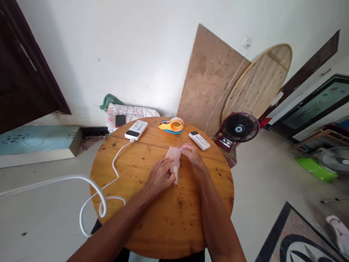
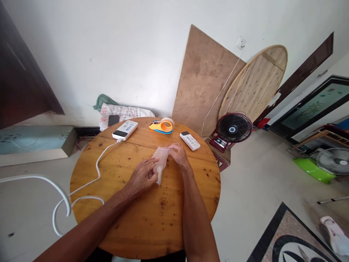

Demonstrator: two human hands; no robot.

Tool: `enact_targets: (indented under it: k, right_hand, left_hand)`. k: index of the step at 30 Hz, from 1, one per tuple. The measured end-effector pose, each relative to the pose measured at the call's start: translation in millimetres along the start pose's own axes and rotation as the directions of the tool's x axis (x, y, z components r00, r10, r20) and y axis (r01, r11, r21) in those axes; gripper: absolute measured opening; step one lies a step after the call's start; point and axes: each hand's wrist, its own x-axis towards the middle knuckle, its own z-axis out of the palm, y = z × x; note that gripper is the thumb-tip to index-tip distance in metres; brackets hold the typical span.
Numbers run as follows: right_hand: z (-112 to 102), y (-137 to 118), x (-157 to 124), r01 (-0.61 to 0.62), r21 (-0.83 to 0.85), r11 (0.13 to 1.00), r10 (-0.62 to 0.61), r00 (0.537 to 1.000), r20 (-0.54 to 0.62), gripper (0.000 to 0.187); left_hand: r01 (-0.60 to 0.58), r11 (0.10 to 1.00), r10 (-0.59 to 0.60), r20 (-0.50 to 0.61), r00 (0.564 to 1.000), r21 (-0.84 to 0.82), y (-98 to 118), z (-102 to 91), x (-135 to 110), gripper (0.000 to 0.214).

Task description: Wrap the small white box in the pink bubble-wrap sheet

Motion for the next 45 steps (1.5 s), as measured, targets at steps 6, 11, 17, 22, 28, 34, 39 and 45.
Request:
enact_targets:
  k: [6,11,17,22,28,34,39,45]
  right_hand:
    - [3,15,4,-0.004,-0.188,0.982,-0.003,0.999,-0.034,0.019]
    - [19,17,6,-0.089,-0.274,0.958,0.076,0.995,-0.057,0.021]
    - [35,7,6,-0.166,-0.386,0.908,0.112,0.981,-0.158,0.015]
    - [41,5,4,-0.207,-0.412,0.888,0.139,0.972,-0.19,0.008]
    - [42,3,4,-0.209,-0.401,0.892,0.111,0.961,-0.254,0.013]
    - [13,-3,1,-0.361,-0.33,0.872,0.27,0.918,-0.29,0.022]
    - [9,-9,-3,-0.4,-0.393,0.828,0.331,0.915,-0.232,0.024]
    - [24,-14,4,-0.391,-0.401,0.828,0.334,0.919,-0.208,0.027]
  left_hand:
    - [0.017,1.0,-0.017,0.015,1.0,0.0,-1,1.7,-1,0.015]
    - [0.029,0.999,-0.029,0.014,0.999,0.023,-2,2.1,-1,0.014]
    - [0.068,0.994,-0.068,-0.005,0.998,0.089,2,-0.7,-3,0.01]
    - [0.033,0.993,-0.033,-0.002,0.999,0.115,5,-1.9,-3,0.023]
    - [-0.044,0.991,0.035,0.077,0.996,0.125,5,-4.1,-3,0.025]
    - [-0.031,0.992,0.024,0.062,0.998,0.123,5,-5.2,-3,0.023]
    - [-0.022,0.994,0.015,0.065,0.998,0.111,4,-4.0,-3,0.023]
    - [-0.019,0.994,0.013,0.06,0.998,0.111,4,-4.1,-3,0.024]
